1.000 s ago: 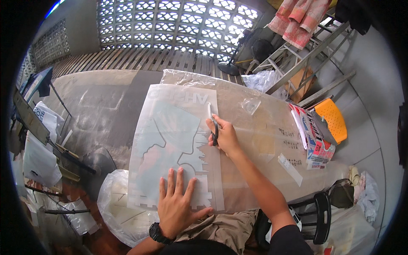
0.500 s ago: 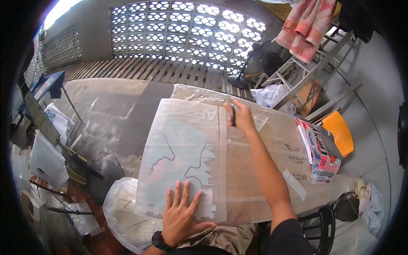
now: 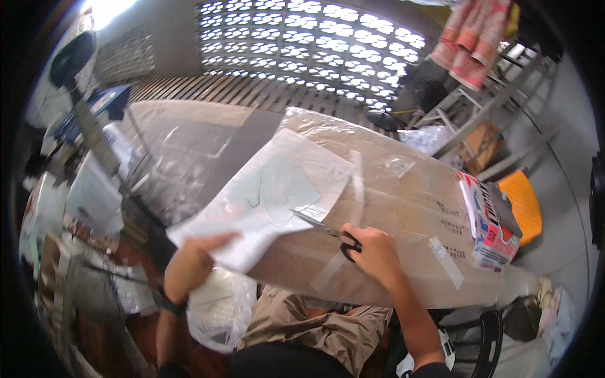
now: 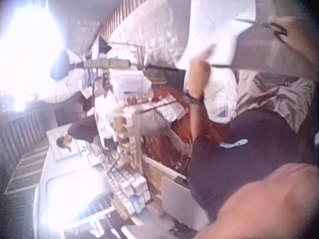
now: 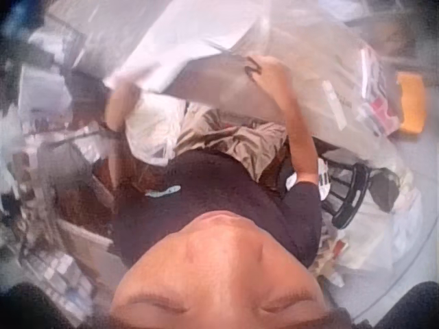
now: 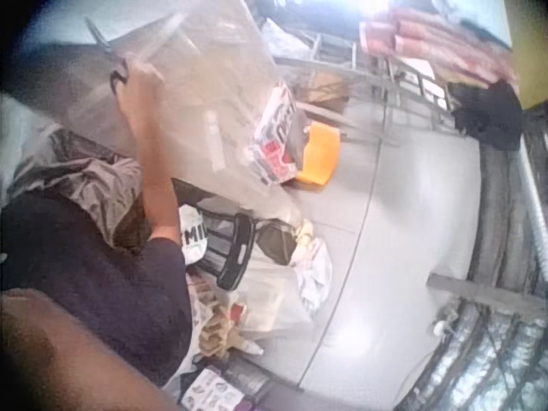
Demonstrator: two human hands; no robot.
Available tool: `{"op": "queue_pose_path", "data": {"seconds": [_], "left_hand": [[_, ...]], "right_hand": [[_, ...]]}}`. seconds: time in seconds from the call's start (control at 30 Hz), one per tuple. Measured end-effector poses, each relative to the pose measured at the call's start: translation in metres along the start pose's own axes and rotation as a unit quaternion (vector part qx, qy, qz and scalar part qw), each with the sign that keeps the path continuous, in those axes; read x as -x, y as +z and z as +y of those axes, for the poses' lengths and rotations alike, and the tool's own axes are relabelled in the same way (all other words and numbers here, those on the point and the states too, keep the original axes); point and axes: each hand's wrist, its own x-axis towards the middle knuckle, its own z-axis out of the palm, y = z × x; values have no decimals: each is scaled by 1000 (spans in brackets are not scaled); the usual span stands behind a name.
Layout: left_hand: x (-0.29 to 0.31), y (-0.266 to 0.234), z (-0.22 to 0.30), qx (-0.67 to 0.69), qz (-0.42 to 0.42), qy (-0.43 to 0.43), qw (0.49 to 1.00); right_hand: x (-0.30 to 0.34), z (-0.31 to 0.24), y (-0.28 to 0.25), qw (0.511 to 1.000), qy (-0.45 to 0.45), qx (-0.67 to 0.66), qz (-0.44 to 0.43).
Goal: The person cuts out various printed vinyl transfers from larger sheets using scissors, separating different designs and trimming away excess material.
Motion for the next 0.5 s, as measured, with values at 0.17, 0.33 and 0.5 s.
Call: {"op": "queue_pose_path", "data": {"seconds": [0.17,0.33,0.5], "left_hand": [[-1,-134,-20,-27,207,-110,972],[13,-254,-10,-113,239,-66,962],[26,-283,5,-224,227,-64,946]], "right_hand": [[61,-76,39,978,-49,-193,58],[99,-205,159,871,-247,-413,-96],[31,-254,322,929,-45,-359,-76]]}}
